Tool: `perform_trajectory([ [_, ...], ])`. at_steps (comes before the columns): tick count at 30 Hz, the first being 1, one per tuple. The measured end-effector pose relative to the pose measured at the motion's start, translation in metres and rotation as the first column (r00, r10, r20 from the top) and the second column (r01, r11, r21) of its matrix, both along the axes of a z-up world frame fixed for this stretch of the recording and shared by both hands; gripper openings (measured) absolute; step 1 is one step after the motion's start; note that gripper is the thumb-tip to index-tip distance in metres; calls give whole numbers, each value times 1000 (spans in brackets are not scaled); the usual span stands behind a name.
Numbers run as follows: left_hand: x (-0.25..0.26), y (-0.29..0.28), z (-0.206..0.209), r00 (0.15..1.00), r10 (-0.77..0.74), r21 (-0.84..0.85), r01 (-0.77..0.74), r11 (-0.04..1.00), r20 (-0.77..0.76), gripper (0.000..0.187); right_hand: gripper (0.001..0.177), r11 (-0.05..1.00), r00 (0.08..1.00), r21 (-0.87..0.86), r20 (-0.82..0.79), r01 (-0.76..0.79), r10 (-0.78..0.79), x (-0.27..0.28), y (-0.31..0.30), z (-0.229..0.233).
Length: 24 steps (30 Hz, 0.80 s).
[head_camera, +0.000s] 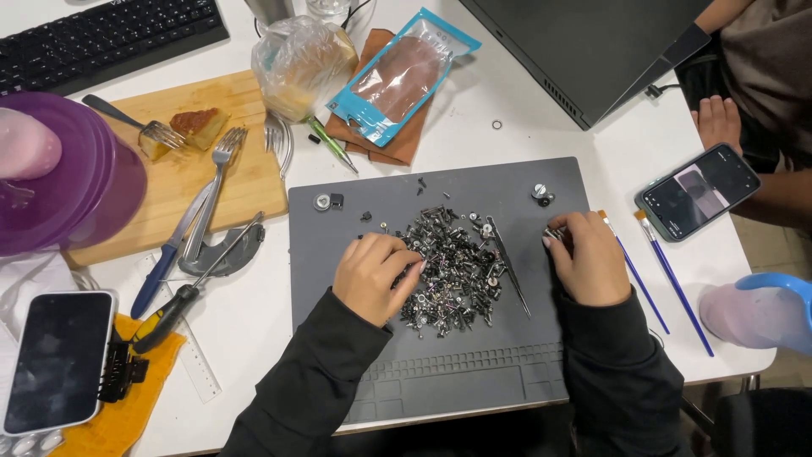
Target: The person sorts a pile of small metal screws and fasteners on a gray mat using tweezers and their hands. They separate the pieces into small groups by type and size, moving them across the mat throughout the clip.
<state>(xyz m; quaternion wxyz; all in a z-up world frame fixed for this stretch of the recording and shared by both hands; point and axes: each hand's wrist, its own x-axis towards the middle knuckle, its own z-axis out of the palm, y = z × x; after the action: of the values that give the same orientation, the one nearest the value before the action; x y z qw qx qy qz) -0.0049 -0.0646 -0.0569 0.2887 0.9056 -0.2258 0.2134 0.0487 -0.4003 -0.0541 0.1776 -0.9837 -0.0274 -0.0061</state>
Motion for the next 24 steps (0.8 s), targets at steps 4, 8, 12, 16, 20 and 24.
perform_trajectory([
  [4, 1, 0, -5, 1000, -10, 11, 10, 1000, -11, 8, 26, 1000, 1000, -3, 2, 7, -7, -4, 0, 3],
  [8, 1, 0, -8, 1000, -14, 7, 14, 1000, -10, 9, 38, 999, 999, 38, 36, 2, -3, -8, -5, 2],
  [12, 0, 0, -9, 1000, -11, 1, 11, 1000, -25, 9, 42, 998, 998, 61, 55, -10, 7, -9, -3, 5],
  [16, 0, -1, -10, 1000, -2, -7, 2, 1000, -26, 10, 42, 998, 997, 58, 71, -27, 23, -10, 0, 9],
  [20, 1, 0, -11, 1000, -3, -9, 3, 1000, -23, 10, 35, 998, 997, 44, 51, -52, 50, -6, -4, 3],
  [24, 1, 1, -13, 1000, -2, -22, 1, 1000, -32, 11, 31, 999, 998, 17, 47, -39, 38, -5, -6, 3],
])
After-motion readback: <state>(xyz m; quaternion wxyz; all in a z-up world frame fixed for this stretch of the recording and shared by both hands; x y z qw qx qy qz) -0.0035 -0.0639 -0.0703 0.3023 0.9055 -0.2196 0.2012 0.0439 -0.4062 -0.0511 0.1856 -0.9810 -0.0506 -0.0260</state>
